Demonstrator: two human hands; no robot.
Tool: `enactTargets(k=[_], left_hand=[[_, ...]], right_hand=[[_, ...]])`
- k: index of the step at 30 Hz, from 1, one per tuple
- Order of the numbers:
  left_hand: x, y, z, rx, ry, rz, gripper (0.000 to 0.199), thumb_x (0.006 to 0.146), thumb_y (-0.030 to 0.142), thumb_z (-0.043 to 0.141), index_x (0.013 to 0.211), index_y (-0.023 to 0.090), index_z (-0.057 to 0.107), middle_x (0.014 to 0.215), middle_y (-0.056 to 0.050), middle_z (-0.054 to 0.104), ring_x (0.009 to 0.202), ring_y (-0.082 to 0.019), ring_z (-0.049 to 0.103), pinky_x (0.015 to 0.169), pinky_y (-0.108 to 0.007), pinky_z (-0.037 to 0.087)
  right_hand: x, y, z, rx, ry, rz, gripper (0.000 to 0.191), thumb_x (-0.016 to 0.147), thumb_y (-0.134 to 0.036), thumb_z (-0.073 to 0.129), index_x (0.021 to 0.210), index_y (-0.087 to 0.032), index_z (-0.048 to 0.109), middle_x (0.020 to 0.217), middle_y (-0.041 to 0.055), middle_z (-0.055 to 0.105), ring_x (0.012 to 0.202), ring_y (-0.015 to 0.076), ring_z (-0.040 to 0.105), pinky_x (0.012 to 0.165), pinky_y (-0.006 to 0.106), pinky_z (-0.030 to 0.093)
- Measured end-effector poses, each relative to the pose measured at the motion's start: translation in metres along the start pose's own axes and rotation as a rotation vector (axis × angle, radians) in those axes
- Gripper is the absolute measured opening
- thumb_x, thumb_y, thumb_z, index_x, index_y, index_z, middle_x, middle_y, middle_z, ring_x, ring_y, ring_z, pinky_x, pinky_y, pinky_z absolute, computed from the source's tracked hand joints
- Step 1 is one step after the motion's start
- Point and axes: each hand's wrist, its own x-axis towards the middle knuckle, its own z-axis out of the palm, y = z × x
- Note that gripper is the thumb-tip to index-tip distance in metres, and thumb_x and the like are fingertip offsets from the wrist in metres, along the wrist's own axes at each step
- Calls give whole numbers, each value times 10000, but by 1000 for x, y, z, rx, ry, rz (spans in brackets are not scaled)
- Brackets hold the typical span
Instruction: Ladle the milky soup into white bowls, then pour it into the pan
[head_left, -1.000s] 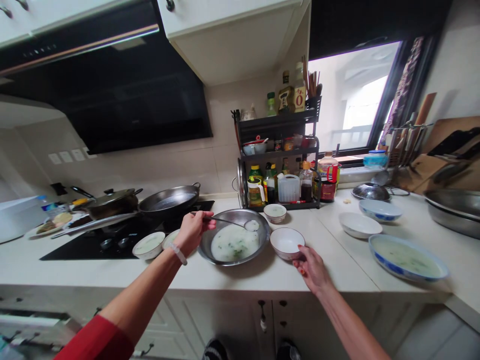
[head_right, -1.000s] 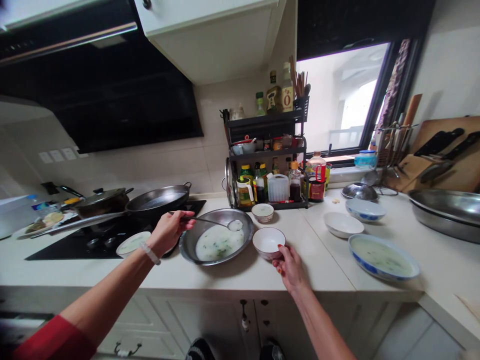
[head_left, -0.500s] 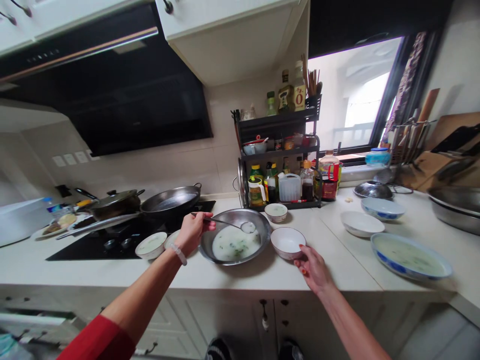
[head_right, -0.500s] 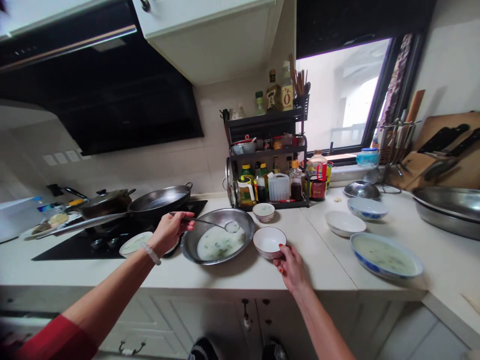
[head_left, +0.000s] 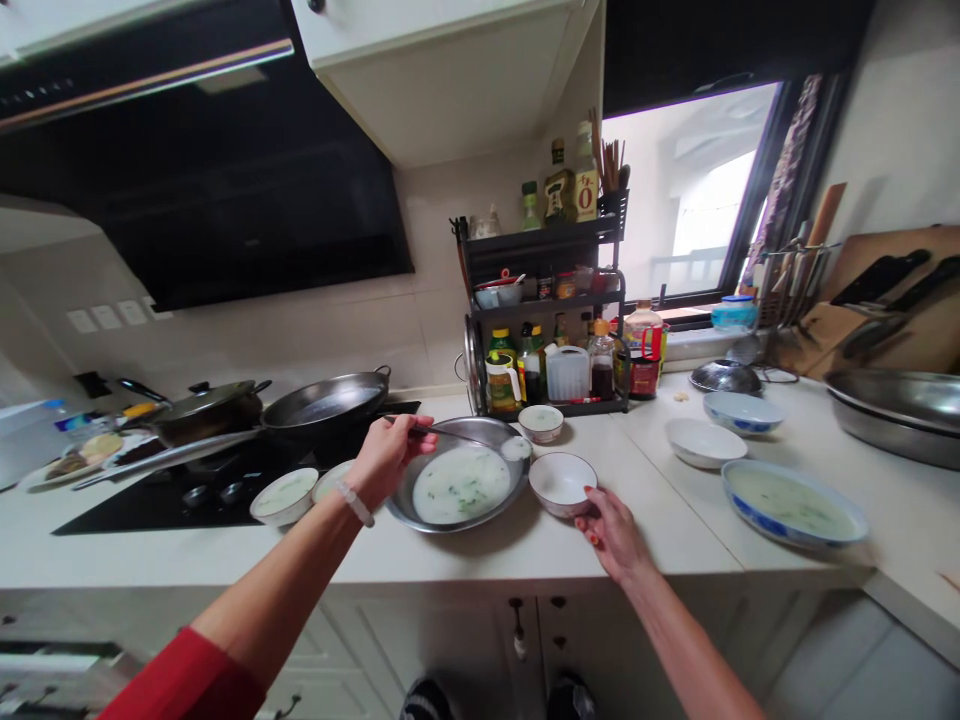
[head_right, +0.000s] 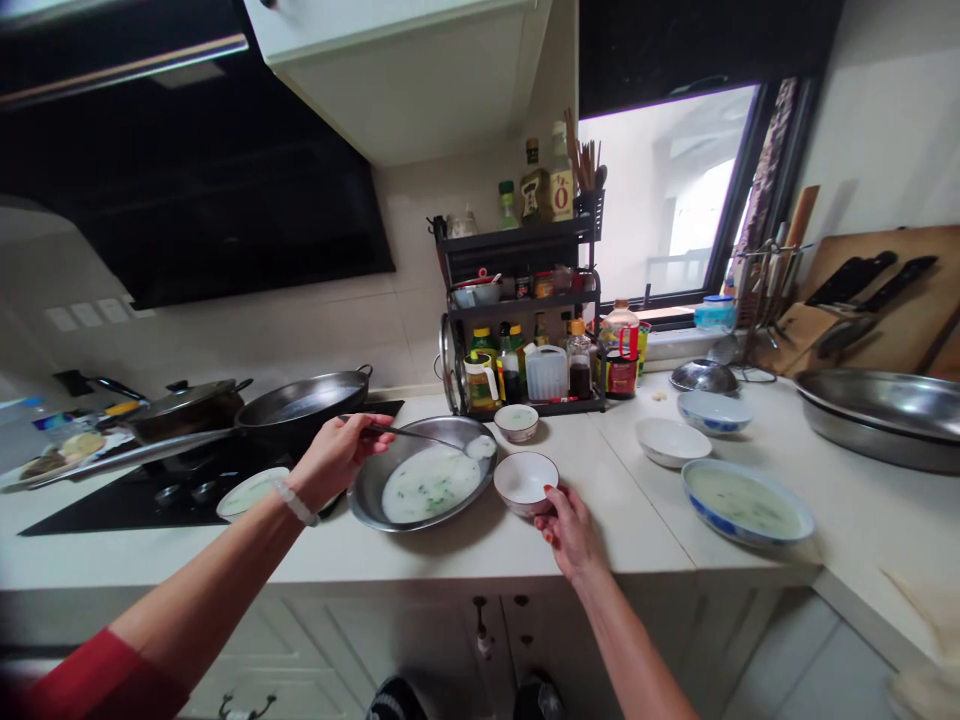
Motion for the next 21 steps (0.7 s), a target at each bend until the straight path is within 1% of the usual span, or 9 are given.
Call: enactTargets(k=[5, 9, 12, 14, 16, 17, 20, 21], left_hand=[[-11, -5, 27, -37, -100, -23, 224, 866, 93, 426, 793, 47, 634, 550, -94, 642, 440, -100, 577, 506, -187, 493], [-19, -22, 46, -9, -190, 25, 213, 863, 101, 402, 846, 59, 610, 517, -55, 615, 444, -114, 577, 503, -216, 505], [-22, -38, 54, 77, -256, 80, 195, 851, 129, 410, 884, 83, 597, 527, -37, 619, 467, -142, 606, 505, -251, 523], [-25, -46, 54, 182, -328, 145, 201, 865, 182, 422, 914, 98, 597, 551, -32, 632, 480, -158, 625, 509, -267, 529], [-28, -51, 52, 327, -421, 251, 236, 891, 227, 409, 959, 111, 604, 575, -27, 646, 497, -164, 639, 530, -272, 528], [-31, -53, 49, 409, -469, 329, 254, 904, 234, 397, 983, 117, 608, 583, -24, 651, 515, -161, 644, 562, -274, 530], [-37, -55, 42, 646, -592, 659, 275, 922, 203, 377, 1027, 133, 622, 622, -19, 661, 596, -147, 638, 695, -286, 526], [-38, -56, 40, 707, -628, 772, 276, 921, 188, 380, 1034, 134, 626, 657, -27, 667, 625, -145, 631, 717, -287, 518]], right_hand=[[3, 3, -2, -7, -23, -7, 410, 570, -409, 823, 804, -175, 579, 607, 4, 617, 412, 88, 506, 330, 152, 217], [4, 4, -3, -17, -33, -16, 395, 583, -407, 810, 812, -181, 580, 613, 10, 630, 404, 92, 510, 332, 156, 220], [3, 4, -3, -17, -32, -17, 391, 586, -404, 808, 809, -186, 574, 608, 1, 625, 402, 90, 512, 334, 154, 225], [3, 3, -3, -13, -30, -15, 403, 580, -413, 814, 806, -186, 569, 597, -6, 613, 402, 89, 510, 331, 151, 222], [3, 3, -2, -13, -24, -11, 415, 575, -422, 818, 802, -187, 562, 593, -8, 607, 398, 88, 505, 326, 150, 217], [3, 3, -2, -12, -18, -8, 420, 572, -425, 820, 801, -188, 560, 592, -8, 605, 395, 88, 502, 323, 150, 215], [3, 2, -2, -1, -6, -4, 428, 562, -422, 825, 797, -185, 557, 598, -5, 606, 392, 86, 499, 317, 150, 210], [3, 2, -2, 4, -7, -4, 428, 562, -421, 825, 798, -182, 559, 603, -2, 609, 393, 86, 499, 317, 149, 208]])
